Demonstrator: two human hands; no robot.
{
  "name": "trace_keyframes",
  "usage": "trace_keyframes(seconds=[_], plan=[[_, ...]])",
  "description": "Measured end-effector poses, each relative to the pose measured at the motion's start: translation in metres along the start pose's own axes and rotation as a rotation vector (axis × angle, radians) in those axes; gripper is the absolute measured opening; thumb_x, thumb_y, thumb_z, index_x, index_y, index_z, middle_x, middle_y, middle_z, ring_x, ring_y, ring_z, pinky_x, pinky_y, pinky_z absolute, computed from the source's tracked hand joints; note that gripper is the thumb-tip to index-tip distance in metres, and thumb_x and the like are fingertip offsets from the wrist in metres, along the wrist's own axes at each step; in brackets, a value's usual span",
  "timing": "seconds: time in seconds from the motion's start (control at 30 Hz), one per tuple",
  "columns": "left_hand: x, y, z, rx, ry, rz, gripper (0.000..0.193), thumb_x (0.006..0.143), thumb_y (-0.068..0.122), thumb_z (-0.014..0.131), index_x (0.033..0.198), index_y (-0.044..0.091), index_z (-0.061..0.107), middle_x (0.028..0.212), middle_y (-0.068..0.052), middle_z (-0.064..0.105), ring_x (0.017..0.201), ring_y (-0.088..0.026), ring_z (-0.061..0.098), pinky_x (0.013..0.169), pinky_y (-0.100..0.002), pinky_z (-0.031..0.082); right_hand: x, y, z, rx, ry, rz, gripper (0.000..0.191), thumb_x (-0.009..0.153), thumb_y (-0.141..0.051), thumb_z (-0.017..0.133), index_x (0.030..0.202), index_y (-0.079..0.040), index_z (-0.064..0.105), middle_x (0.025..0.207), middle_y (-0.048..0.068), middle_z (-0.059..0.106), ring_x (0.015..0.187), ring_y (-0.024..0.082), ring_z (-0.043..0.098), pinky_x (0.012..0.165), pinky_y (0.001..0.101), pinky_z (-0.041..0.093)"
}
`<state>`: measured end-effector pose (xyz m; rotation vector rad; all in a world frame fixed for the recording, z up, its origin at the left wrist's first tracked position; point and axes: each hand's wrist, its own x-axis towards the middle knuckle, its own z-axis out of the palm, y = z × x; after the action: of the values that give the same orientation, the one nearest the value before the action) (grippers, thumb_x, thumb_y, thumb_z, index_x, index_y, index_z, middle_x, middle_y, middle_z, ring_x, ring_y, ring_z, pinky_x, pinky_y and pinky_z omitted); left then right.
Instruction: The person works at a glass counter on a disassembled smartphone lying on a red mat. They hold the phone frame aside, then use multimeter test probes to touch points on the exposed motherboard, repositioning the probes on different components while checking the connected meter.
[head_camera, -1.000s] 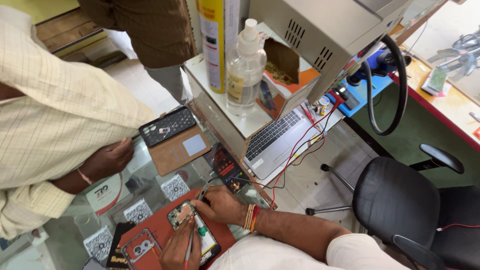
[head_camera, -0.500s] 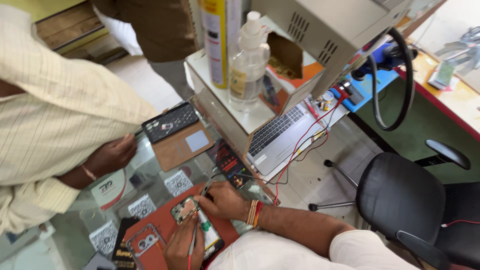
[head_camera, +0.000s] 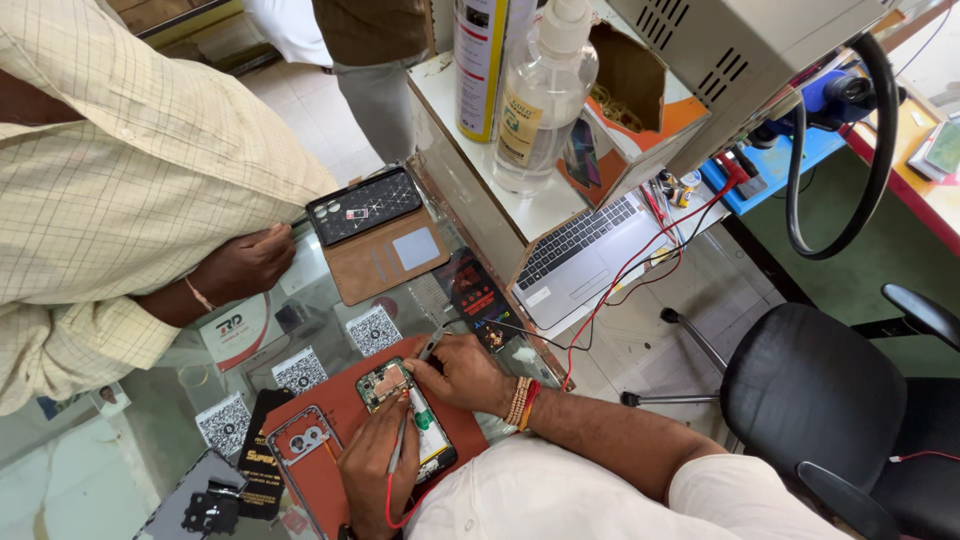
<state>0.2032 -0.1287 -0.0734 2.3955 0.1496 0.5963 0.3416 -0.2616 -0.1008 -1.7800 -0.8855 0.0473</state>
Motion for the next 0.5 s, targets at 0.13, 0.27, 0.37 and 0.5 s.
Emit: trace_keyframes(seconds=[0.13,0.27,0.37,0.5], plan=[[-0.0005,-0.0038,0.0029,0.025,0.001,0.012,0.025,0.083,0.003,0.073,0.108,-0.001,0.074,0.109,-0.015,0.077,0.102,-0.028,0.076,0.086,-0.039,0.059,0.0002,0.0016,-0.0003,-0.026,-0.021,-0.002,0.032,0.098,-0.021,0.072,0.076,0.002,0.068,0.081,0.018,0.071,0.071,0.034,0.071,0.062,0.0405,0.056],[-0.0006,-0.0065,0.0064,0.046,0.013,-0.008,0.026,0.082,0.003,0.074,0.108,0.0,0.075,0.11,-0.014,0.077,0.103,-0.027,0.076,0.088,-0.038,0.06,0.001,0.0025,-0.0004,-0.036,-0.026,0.013,0.031,0.098,-0.021,0.072,0.078,0.003,0.07,0.081,0.018,0.071,0.07,0.034,0.071,0.061,0.0399,0.056],[-0.0013,-0.0072,0.0065,0.071,-0.004,-0.024,0.026,0.081,0.004,0.074,0.107,0.0,0.076,0.109,-0.014,0.078,0.103,-0.026,0.076,0.087,-0.038,0.06,0.001,0.0021,-0.0001,-0.031,-0.033,0.043,0.032,0.098,-0.022,0.072,0.078,0.003,0.07,0.078,0.018,0.07,0.067,0.033,0.07,0.058,0.0397,0.055],[-0.0018,-0.0071,0.0066,0.066,-0.006,-0.031,0.027,0.081,0.003,0.075,0.107,0.0,0.076,0.108,-0.014,0.078,0.103,-0.026,0.076,0.087,-0.038,0.06,0.0014,0.002,-0.0004,-0.005,-0.027,0.014,0.032,0.1,-0.022,0.071,0.08,0.004,0.07,0.081,0.018,0.071,0.069,0.033,0.07,0.06,0.039,0.055]])
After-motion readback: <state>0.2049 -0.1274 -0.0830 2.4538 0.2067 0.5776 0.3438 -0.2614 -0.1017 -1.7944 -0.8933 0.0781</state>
